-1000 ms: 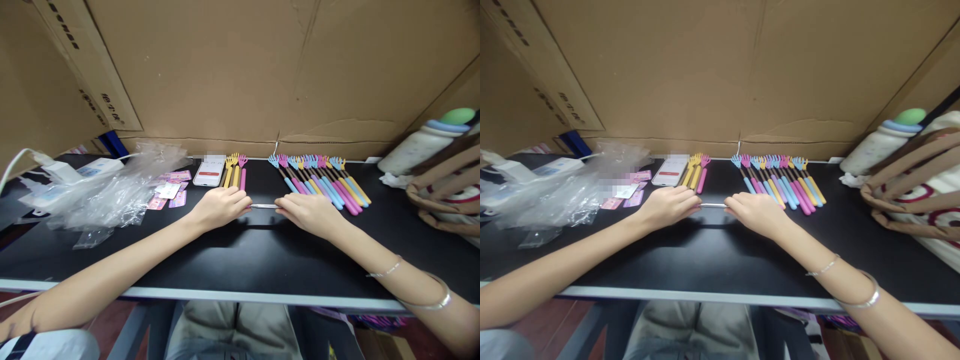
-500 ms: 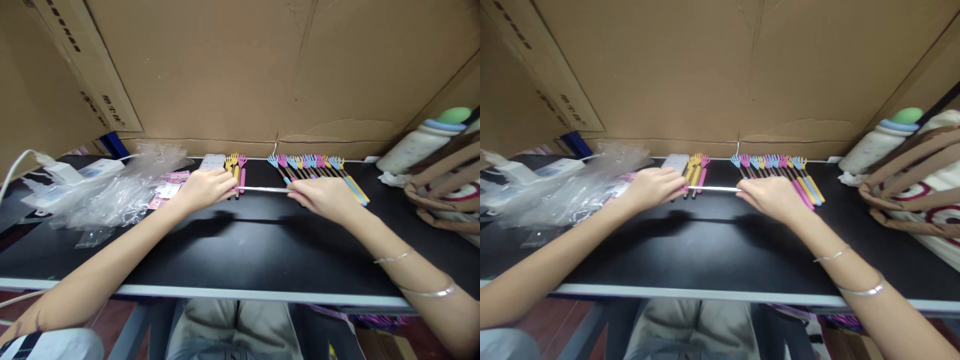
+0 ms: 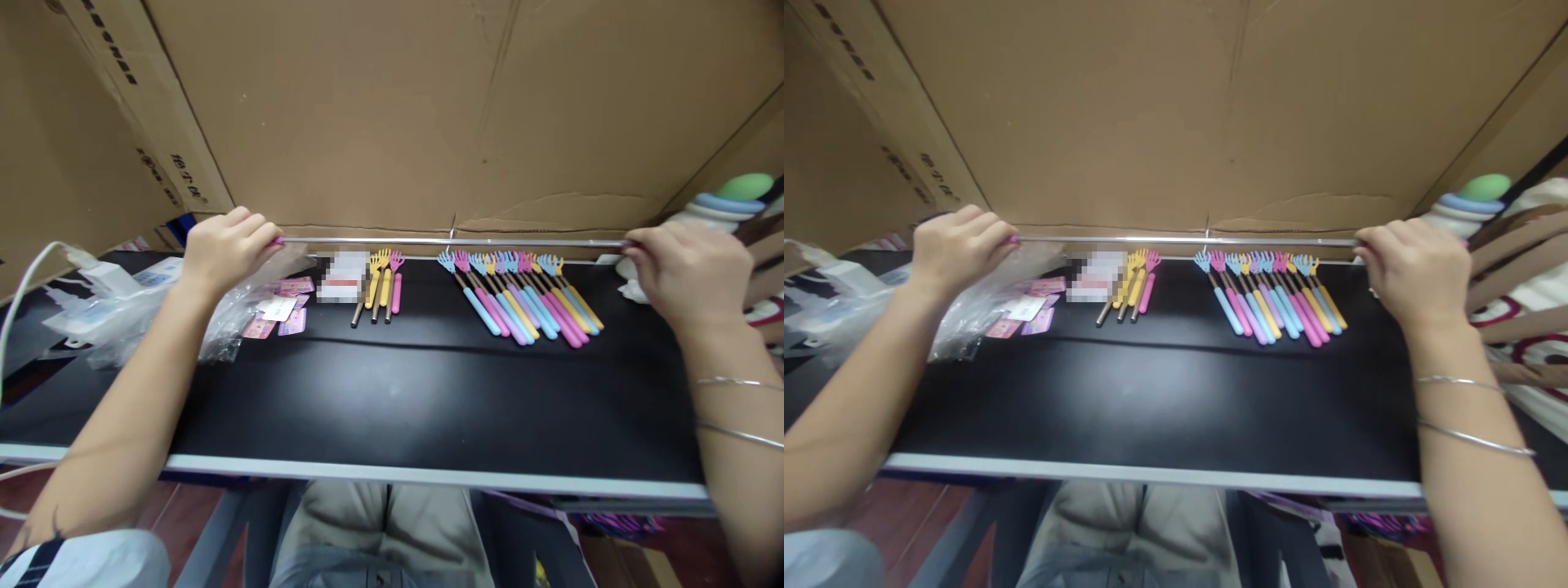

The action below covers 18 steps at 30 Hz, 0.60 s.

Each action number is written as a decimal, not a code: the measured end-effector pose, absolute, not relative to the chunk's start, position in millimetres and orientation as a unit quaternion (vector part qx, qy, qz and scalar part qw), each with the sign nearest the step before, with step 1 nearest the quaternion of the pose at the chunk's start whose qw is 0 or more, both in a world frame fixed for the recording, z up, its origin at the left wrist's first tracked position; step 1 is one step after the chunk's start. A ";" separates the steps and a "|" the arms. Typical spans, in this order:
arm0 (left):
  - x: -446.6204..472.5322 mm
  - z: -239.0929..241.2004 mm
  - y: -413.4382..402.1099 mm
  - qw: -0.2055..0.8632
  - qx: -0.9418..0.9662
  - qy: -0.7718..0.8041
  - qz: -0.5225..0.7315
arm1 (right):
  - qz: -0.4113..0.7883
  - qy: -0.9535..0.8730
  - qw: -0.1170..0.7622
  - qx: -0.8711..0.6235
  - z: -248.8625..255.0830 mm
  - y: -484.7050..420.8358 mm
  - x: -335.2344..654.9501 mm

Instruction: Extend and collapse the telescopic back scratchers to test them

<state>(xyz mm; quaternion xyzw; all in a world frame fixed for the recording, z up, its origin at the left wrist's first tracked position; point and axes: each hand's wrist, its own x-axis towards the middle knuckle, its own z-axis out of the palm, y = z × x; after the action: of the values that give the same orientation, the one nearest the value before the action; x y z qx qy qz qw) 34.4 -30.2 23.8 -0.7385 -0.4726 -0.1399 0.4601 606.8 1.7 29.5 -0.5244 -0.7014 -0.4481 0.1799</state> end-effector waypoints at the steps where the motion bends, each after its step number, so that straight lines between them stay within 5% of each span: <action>1: 28.3 23.7 -29.9 0.453 -0.735 -0.482 -0.145 | -0.459 -0.692 0.178 -0.527 28.9 2.9 612.9; 18: 6.9 22.8 -27.4 0.412 -0.721 -0.533 -0.164 | -0.440 -0.653 0.164 -0.594 10.5 17.5 642.2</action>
<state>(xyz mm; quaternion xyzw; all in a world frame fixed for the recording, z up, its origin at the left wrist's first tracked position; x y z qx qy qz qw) 6.9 -27.4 22.8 -0.7209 -0.5327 -0.1643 0.4118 642.2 17.5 10.5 -0.5940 -0.6531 -0.4402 0.1640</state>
